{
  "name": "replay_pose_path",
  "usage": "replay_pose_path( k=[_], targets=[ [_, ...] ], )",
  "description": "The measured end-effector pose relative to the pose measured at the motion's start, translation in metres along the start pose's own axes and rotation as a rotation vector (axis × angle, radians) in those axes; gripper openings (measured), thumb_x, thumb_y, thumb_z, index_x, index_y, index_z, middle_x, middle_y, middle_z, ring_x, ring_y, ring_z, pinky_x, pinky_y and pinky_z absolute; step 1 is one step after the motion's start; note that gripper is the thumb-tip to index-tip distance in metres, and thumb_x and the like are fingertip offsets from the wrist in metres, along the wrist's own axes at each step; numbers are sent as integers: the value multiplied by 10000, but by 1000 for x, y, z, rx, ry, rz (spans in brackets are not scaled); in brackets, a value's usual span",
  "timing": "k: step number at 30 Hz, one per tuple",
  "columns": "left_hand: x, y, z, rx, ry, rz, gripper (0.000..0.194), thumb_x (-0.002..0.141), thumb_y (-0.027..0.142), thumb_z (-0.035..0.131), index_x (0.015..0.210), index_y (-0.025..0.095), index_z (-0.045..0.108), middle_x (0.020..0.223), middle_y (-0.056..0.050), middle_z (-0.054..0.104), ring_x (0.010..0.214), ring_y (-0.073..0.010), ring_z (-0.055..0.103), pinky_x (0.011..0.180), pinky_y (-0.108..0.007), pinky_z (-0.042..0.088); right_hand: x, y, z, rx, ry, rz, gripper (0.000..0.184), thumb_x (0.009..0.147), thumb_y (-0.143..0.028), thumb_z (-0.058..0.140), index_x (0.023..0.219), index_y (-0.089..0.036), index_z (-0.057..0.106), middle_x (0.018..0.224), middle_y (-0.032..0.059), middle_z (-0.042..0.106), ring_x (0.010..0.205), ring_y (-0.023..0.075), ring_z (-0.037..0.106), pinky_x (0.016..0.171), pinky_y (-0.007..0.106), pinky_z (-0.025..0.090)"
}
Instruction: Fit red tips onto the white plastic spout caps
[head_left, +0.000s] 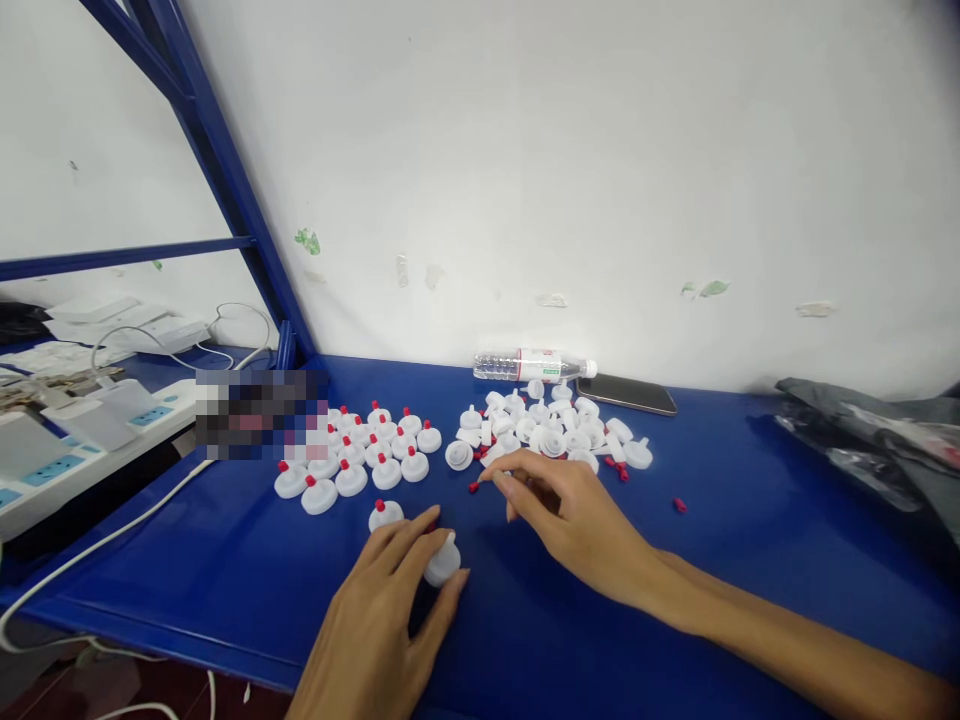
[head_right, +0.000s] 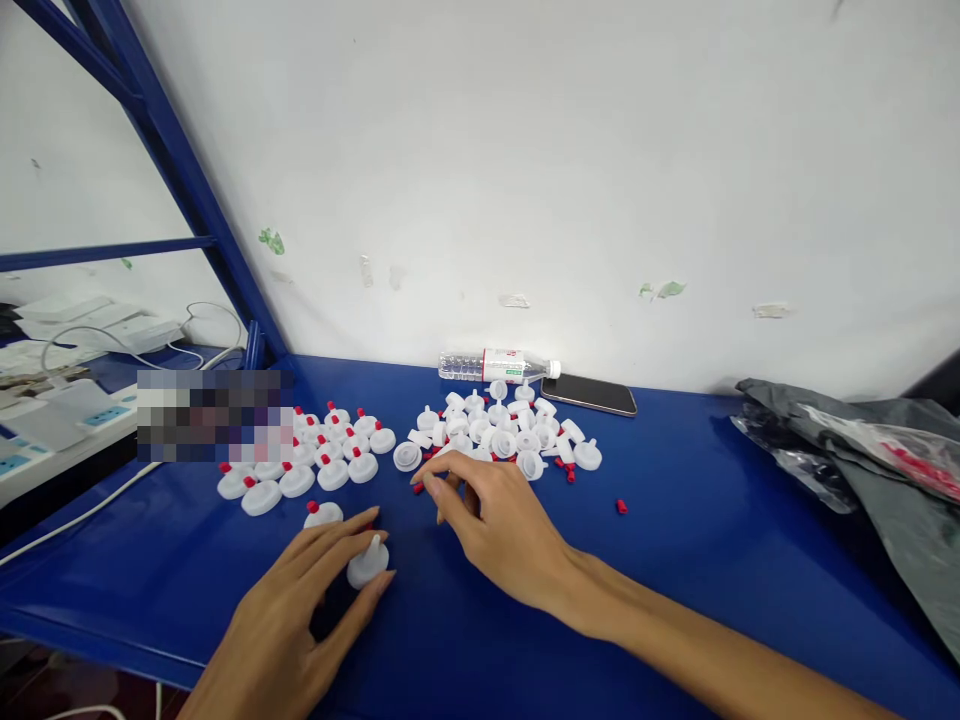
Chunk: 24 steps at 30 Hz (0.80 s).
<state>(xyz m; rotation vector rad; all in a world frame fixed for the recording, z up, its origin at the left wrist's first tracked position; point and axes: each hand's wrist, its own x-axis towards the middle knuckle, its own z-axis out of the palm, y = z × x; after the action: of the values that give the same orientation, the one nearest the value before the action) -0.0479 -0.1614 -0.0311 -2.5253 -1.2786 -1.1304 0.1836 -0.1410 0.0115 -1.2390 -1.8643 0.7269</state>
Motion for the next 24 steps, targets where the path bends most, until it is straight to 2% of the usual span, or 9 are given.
replay_pose_path(
  k=[6,10,12,15,18,21,24],
  targets=[
    [-1,3,4,-145,-8,19,246,994,273,626,1230,255,695,1186,-28,796,1034,-188,779,911,-280,647,-3,6,5,-91,-104,-43,218,1045,-313,559,1153,-262,741,796,-40,715,559,90,535,589,243,409],
    [2,4,-2,-245,-29,-85,242,976,278,657,1214,272,703,1165,0,803,1007,-167,790,891,-227,635,-8,6,7,-172,-202,-63,240,987,-267,642,1217,-277,709,935,-27,729,635,106,561,649,254,441],
    [3,5,-3,-272,-73,-140,240,964,291,669,1199,285,721,1101,6,814,936,-170,796,827,-230,647,-8,7,8,-217,-230,-63,257,973,-267,677,1227,-291,706,1003,-19,720,668,112,572,678,263,452],
    [4,6,-2,-290,-136,-181,230,954,311,679,1173,294,746,1074,-9,806,900,-182,784,783,-257,654,-6,10,11,-250,-239,-63,161,988,-281,692,1141,-284,741,1005,-10,703,703,119,593,683,264,455],
    [3,4,1,-250,-99,-157,223,950,330,681,1153,294,766,1125,-31,789,994,-216,765,859,-325,655,-3,15,13,-255,-243,-74,77,1003,-273,688,1029,-251,757,978,2,702,797,141,651,725,266,476],
    [2,1,4,-198,-82,-138,225,946,337,680,1143,311,786,1112,-38,775,1002,-236,752,845,-354,658,-3,18,11,-258,-234,-96,77,1005,-278,690,985,-228,745,1010,18,721,884,168,691,784,283,498],
    [1,0,4,-212,-113,-170,304,936,325,699,1235,335,752,1076,-16,782,969,-225,748,839,-346,653,-3,13,7,-139,-214,-82,99,1010,-299,686,970,-228,742,912,-9,750,777,147,707,743,266,509]
  ],
)
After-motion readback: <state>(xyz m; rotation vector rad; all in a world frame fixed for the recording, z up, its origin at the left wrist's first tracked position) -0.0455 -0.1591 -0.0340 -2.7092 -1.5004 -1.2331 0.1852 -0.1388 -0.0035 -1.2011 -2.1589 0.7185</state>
